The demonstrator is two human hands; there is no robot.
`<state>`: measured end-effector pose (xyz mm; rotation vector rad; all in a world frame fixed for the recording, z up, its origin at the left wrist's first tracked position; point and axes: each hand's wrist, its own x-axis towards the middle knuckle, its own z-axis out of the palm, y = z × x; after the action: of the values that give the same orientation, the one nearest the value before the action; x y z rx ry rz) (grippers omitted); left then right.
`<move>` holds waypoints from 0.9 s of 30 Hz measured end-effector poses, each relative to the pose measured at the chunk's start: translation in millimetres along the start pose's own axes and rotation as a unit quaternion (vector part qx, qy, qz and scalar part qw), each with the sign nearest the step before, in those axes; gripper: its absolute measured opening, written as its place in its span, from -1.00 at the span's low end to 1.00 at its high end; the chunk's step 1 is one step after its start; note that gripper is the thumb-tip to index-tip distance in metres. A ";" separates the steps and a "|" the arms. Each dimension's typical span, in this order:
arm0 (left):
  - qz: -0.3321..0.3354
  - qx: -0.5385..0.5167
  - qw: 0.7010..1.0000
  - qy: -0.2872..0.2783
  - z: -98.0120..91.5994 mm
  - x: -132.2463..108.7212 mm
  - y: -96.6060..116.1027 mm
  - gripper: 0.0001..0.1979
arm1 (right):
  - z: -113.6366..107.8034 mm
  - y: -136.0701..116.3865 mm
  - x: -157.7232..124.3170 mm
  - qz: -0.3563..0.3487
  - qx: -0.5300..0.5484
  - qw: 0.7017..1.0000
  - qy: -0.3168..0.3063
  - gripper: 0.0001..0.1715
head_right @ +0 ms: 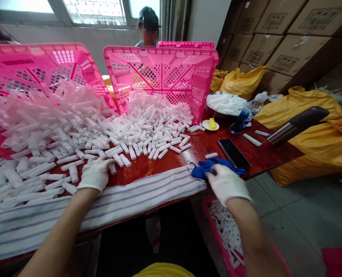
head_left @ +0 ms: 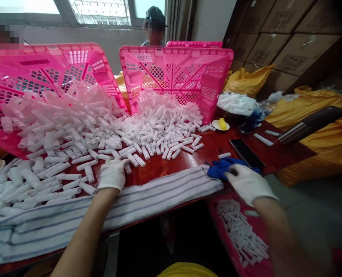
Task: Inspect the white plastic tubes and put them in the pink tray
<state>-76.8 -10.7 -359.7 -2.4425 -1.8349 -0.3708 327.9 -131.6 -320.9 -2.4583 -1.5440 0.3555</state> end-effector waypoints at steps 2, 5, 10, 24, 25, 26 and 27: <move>0.035 0.008 0.999 -0.021 3.0 5.0 -3.6 -0.65 | 21.5 -30.4 21.1 -0.147 0.055 0.985 0.070 -0.72; 0.033 -0.034 0.999 -0.018 4.1 -2.3 7.3 -0.74 | 53.6 -86.6 56.4 -0.324 0.011 0.944 0.067 -0.68; -0.078 -0.358 0.931 -0.002 -3.0 -30.0 37.4 -0.65 | 81.9 -130.1 83.8 -0.387 -0.053 0.920 -0.025 -0.68; -0.148 -0.639 0.749 -0.091 -16.6 -49.2 119.6 -0.62 | 34.5 -136.6 -9.5 -0.270 0.562 0.773 -0.113 -0.79; -0.146 -0.639 0.749 -0.094 -17.6 -49.3 119.2 -0.62 | 31.0 -134.0 -7.8 -0.269 0.563 0.773 -0.117 -0.79; -0.144 -0.637 0.751 -0.099 -18.6 -49.3 118.3 -0.62 | 28.0 -131.3 -5.3 -0.260 0.570 0.771 -0.113 -0.79; -0.142 -0.632 0.754 -0.106 -19.5 -49.2 117.3 -0.62 | 25.5 -129.0 -2.8 -0.250 0.577 0.770 -0.105 -0.79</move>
<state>19.2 -94.4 -341.2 -2.8499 -2.5474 -2.0225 208.9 -77.8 -305.0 -1.0384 -1.3187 1.0849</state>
